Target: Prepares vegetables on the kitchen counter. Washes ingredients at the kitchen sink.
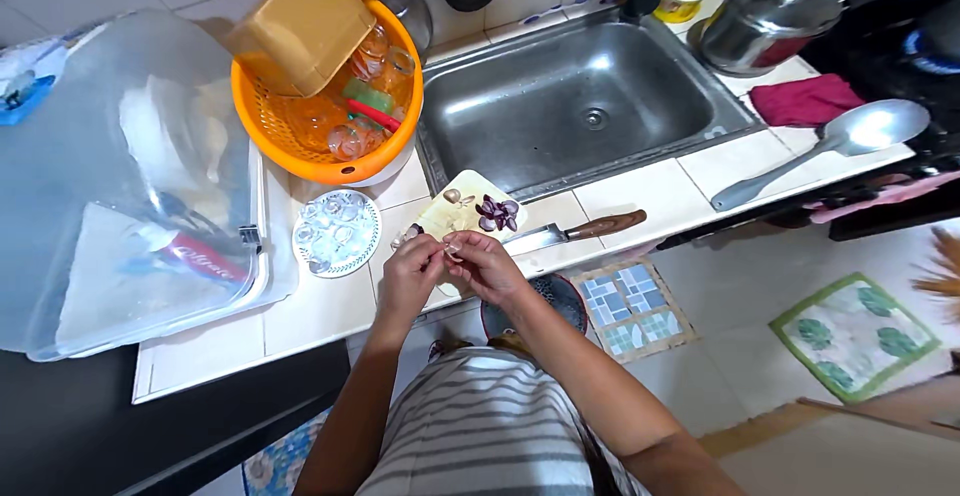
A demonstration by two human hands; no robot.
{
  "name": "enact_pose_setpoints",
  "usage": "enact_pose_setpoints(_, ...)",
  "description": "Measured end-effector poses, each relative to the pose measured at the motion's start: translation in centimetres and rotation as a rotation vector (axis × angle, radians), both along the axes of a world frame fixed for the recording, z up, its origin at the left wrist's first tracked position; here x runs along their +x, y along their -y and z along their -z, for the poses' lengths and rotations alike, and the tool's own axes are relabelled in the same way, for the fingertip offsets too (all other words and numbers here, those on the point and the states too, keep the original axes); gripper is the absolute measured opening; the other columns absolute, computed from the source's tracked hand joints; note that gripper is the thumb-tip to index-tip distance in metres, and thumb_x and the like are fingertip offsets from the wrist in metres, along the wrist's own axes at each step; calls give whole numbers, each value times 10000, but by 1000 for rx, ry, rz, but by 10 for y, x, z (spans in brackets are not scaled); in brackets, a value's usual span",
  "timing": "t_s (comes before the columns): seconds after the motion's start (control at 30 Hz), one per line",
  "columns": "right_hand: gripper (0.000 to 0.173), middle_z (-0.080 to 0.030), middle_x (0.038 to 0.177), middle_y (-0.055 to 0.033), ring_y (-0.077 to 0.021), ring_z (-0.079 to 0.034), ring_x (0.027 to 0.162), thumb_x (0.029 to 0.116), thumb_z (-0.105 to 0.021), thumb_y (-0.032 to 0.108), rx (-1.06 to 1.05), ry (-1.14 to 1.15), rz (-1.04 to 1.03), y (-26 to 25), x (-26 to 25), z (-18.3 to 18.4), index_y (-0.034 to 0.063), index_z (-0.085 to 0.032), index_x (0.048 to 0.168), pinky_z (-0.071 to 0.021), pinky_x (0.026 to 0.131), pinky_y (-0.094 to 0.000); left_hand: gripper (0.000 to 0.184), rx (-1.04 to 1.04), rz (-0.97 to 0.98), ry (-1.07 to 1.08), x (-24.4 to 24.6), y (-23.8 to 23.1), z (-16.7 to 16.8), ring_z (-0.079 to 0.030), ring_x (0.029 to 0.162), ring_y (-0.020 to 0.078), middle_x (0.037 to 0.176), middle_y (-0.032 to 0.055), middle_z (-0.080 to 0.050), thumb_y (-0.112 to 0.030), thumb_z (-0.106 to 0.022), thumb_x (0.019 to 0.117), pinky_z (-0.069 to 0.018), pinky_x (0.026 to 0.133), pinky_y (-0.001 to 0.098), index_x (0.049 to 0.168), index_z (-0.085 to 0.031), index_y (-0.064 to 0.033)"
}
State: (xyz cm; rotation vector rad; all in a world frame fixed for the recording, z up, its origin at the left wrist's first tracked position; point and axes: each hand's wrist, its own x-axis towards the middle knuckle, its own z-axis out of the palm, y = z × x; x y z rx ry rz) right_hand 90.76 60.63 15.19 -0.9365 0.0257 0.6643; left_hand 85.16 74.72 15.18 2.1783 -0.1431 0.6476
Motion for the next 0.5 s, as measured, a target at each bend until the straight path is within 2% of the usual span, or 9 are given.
enact_pose_setpoints(0.1, 190, -671, 799, -1, -56, -661, 708, 992, -461, -105, -46, 25, -3, 0, -1, -2, -25, -633, 1011, -583, 721, -223, 106, 26, 28, 42, -1, 2, -1, -674, 782, 117, 881, 165, -714, 17, -650, 883, -552, 756, 204, 865, -738, 73)
enact_pose_setpoints(0.23, 196, -683, 785, 10, -48, -663, 711, 984, -478, -98, 3, 83, 0, 1, -4, -1, 11, -635, 939, -575, 723, -208, 95, -257, 33, -106, -4, 1, -3, -658, 841, 13, 937, 76, -713, 10, -642, 902, -547, 773, 167, 902, -729, 48)
enact_pose_setpoints(0.33, 164, -694, 786, 33, -33, -664, 723, 960, -533, -80, 4, 218, -1, 1, -5, 4, 30, -652, 934, -572, 732, -213, 87, -490, 41, -210, -6, 0, -7, -672, 836, 4, 934, 15, -705, 46, -614, 916, -580, 781, 193, 906, -700, 36)
enact_pose_setpoints(0.43, 127, -676, 786, 60, -17, -652, 728, 912, -585, -70, -45, 356, 2, 1, -5, 8, 38, -648, 934, -567, 732, -213, 112, -588, 15, -274, -8, 3, -10, -668, 769, 1, 877, -26, -706, 62, -588, 937, -577, 731, 191, 915, -689, 19)
enact_pose_setpoints(0.5, 131, -664, 781, 65, -9, -641, 718, 884, -594, -75, -78, 406, 8, 0, -5, 7, 33, -638, 943, -563, 725, -211, 125, -630, 4, -299, -8, 4, -11, -673, 764, 4, 859, -34, -706, 71, -578, 942, -583, 741, 194, 918, -688, 16)
